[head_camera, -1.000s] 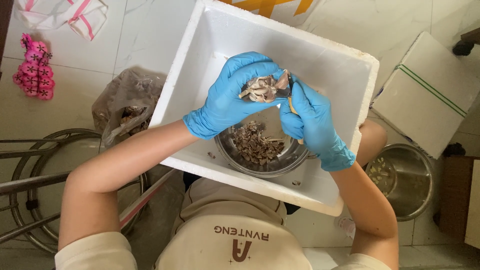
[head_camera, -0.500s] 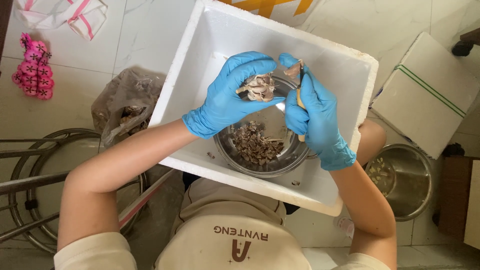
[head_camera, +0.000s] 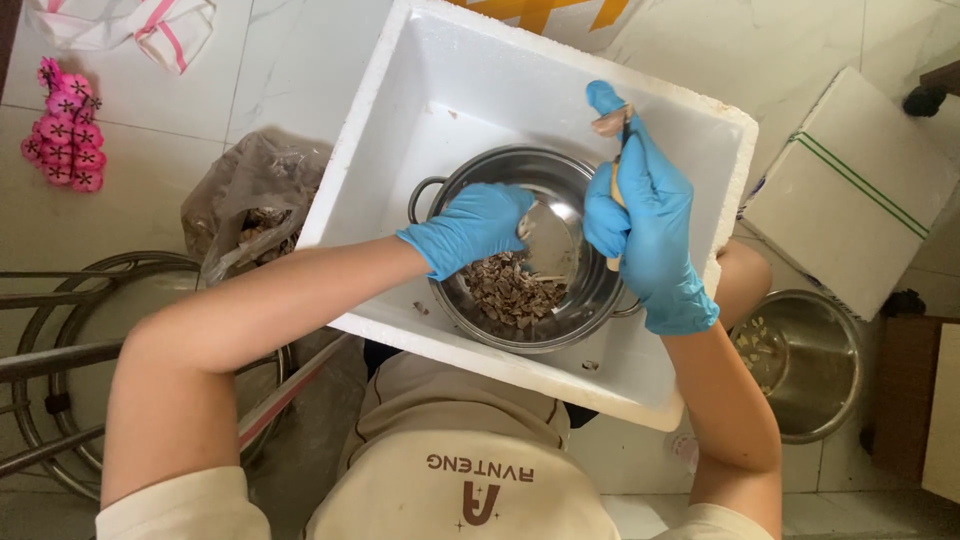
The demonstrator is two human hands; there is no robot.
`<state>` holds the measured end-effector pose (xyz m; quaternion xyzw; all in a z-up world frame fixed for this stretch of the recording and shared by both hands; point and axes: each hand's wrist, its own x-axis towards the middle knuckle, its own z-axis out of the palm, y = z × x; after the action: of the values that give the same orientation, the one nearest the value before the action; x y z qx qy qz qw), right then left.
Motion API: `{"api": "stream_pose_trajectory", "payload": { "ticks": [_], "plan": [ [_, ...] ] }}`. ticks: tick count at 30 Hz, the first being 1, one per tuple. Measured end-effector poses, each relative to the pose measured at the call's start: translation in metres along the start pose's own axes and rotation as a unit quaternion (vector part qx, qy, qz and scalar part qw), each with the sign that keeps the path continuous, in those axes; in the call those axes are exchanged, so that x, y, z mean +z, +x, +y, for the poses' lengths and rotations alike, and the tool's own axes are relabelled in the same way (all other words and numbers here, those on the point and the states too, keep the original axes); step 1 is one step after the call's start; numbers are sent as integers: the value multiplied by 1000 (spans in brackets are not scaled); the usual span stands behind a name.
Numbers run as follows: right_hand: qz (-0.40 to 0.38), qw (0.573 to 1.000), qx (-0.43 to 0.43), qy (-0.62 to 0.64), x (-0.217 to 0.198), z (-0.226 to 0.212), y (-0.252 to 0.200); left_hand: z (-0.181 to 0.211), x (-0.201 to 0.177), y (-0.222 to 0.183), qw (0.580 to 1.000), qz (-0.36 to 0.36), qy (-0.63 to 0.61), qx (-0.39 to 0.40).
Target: A person wearing blue gloves sits on the floor and uses a small knife to peel and clean mushrooms, placing the cleaned pieces into a metal bowl inside a styrofoam box.
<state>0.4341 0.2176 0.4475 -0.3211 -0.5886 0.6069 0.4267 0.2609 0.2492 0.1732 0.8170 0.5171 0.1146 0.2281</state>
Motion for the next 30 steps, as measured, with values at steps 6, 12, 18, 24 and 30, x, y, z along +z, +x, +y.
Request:
{"api": "stream_pose_trajectory", "payload": {
  "ticks": [6, 12, 18, 24, 30],
  "plan": [
    [-45, 999, -10, -6, 9, -10, -2, -58, 64, 7, 996, -15, 67, 51],
    [-43, 999, 2, 1, 8, -15, 0, -61, 59, 13, 986, 12, 139, 91],
    [-32, 999, 4, 8, -4, 5, -6, 78, -154, -23, 984, 96, -153, 5],
    [-15, 997, 35, -64, -1, 2, -12, 89, -202, -56, 908, 377, -92, 157],
    [-31, 990, -46, -130, -3, 35, -17, 94, -201, -49, 883, 317, -131, 320]
  ]
}}
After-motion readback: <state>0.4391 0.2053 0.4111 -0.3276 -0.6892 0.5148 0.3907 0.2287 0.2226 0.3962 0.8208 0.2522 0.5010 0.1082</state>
